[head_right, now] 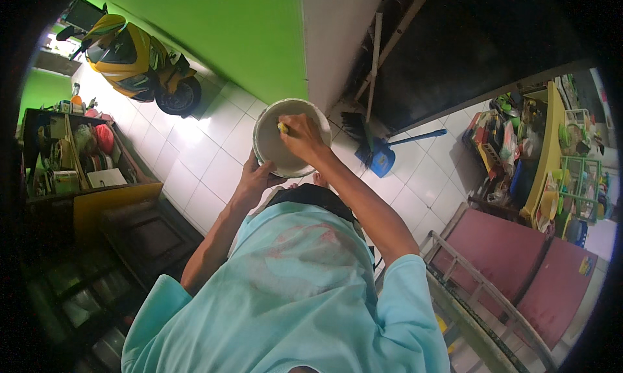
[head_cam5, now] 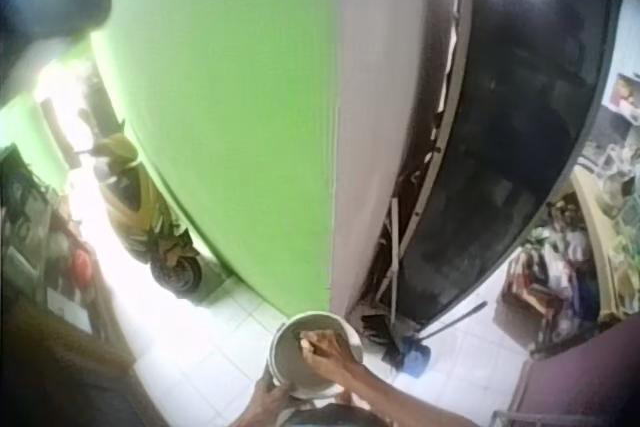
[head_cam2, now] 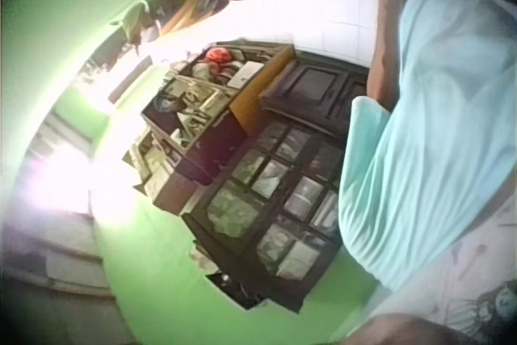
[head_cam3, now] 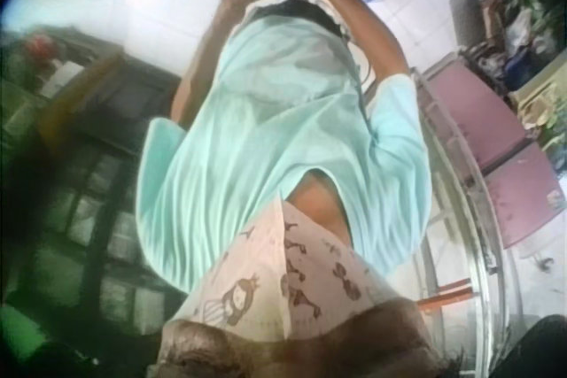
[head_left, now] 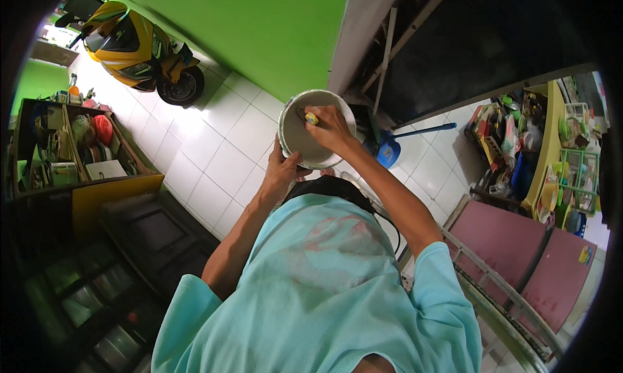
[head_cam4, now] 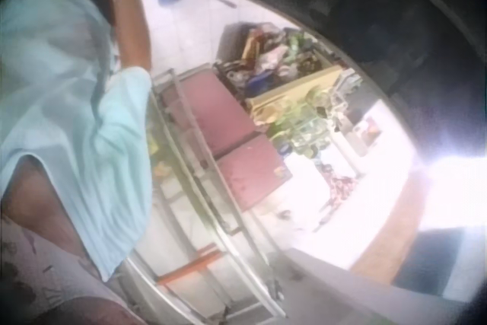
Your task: The person paints a door frame and adjacent wall sections with white paint using a brush and a small bucket. They move between rooms, dip the brush repeatedly, and apply paint to vertical surfaces and edges.
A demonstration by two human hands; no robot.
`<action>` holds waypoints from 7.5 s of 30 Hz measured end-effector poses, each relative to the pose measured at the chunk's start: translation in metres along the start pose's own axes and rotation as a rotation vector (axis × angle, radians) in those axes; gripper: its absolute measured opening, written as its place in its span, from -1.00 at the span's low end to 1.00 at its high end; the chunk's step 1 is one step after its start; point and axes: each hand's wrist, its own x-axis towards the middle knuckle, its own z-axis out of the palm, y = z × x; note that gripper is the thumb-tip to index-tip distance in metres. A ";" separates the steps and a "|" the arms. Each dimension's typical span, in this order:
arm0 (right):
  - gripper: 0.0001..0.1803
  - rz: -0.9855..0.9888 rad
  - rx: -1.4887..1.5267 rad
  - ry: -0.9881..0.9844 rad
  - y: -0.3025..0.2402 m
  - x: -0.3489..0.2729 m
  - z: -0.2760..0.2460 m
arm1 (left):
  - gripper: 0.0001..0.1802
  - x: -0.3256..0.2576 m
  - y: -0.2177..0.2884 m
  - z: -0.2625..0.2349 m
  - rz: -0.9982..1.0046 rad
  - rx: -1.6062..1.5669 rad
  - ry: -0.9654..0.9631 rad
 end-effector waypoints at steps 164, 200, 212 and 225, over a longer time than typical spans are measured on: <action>-0.87 0.446 0.828 1.136 0.116 0.067 -0.057 | -0.35 0.050 0.025 -0.098 -0.280 -0.202 -0.109; -0.78 0.302 0.108 0.049 -0.005 0.003 -0.057 | -0.46 0.030 0.040 -0.010 -0.157 0.046 -0.145; -0.69 0.192 -0.060 0.039 0.045 -0.009 0.035 | -0.51 0.031 0.030 0.000 -0.207 0.084 -0.222; -0.82 0.479 0.885 0.488 -0.014 -0.036 -0.034 | -0.44 0.031 0.037 -0.023 -0.179 0.052 -0.247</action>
